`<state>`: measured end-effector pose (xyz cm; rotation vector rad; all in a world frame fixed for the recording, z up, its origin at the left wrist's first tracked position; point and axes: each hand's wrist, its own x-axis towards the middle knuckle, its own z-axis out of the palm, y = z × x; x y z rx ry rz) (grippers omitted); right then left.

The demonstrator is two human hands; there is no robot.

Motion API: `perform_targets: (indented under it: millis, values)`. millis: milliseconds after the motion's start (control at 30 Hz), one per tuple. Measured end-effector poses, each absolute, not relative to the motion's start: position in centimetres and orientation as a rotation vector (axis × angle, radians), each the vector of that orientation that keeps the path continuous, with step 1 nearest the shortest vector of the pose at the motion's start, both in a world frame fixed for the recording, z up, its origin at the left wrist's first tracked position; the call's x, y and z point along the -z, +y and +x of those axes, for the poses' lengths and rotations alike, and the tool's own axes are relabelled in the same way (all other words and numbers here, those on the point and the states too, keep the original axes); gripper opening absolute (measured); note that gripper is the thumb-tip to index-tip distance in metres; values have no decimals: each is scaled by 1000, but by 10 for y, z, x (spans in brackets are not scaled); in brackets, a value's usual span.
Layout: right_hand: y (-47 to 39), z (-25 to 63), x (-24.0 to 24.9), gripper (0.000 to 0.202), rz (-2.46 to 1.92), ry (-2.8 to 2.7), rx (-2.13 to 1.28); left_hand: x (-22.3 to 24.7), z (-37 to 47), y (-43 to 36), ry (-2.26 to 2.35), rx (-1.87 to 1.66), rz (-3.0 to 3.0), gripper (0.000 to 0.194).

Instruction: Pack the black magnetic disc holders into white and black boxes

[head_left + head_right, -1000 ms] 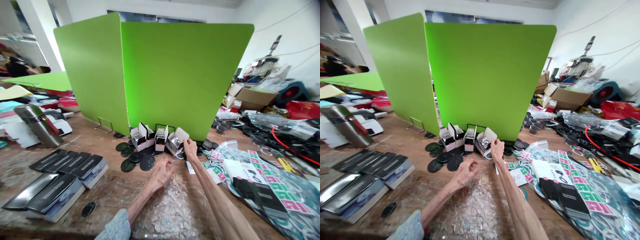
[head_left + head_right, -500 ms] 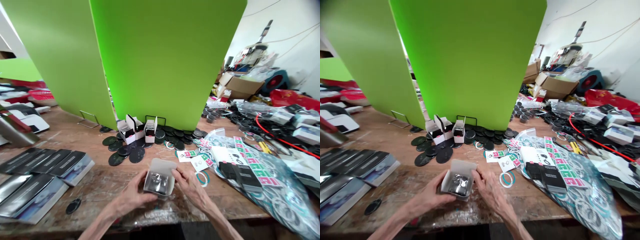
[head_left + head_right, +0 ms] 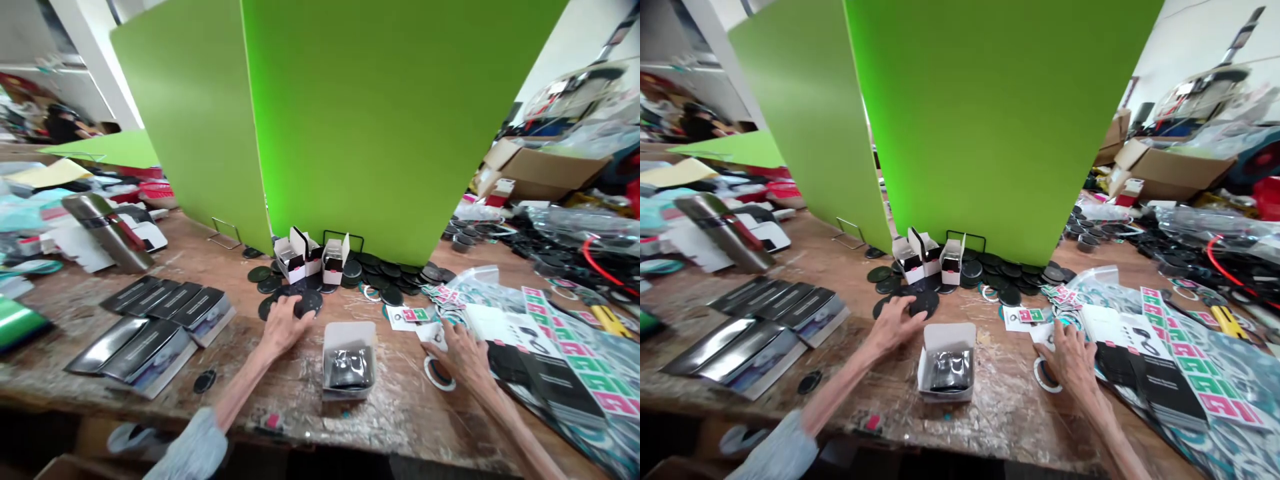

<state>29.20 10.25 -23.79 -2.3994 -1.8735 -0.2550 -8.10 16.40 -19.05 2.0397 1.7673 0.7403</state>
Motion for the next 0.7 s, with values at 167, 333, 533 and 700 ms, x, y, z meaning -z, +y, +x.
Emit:
perform_targets:
  millis: [167,333,533,700]
  values:
    - [114,301,238,45,-2369,-1676,-123,192,-69,197,1801,-588,2260,42]
    - [112,298,237,31,-2257,-1577,-145,188,-67,195,1714,-532,2331,27]
    - [107,294,231,23,-2023,-1492,-230,172,-80,202,1670,-721,2107,37]
    - [111,289,198,22,-1790,-1396,-322,135,-67,196,1404,-874,1730,51]
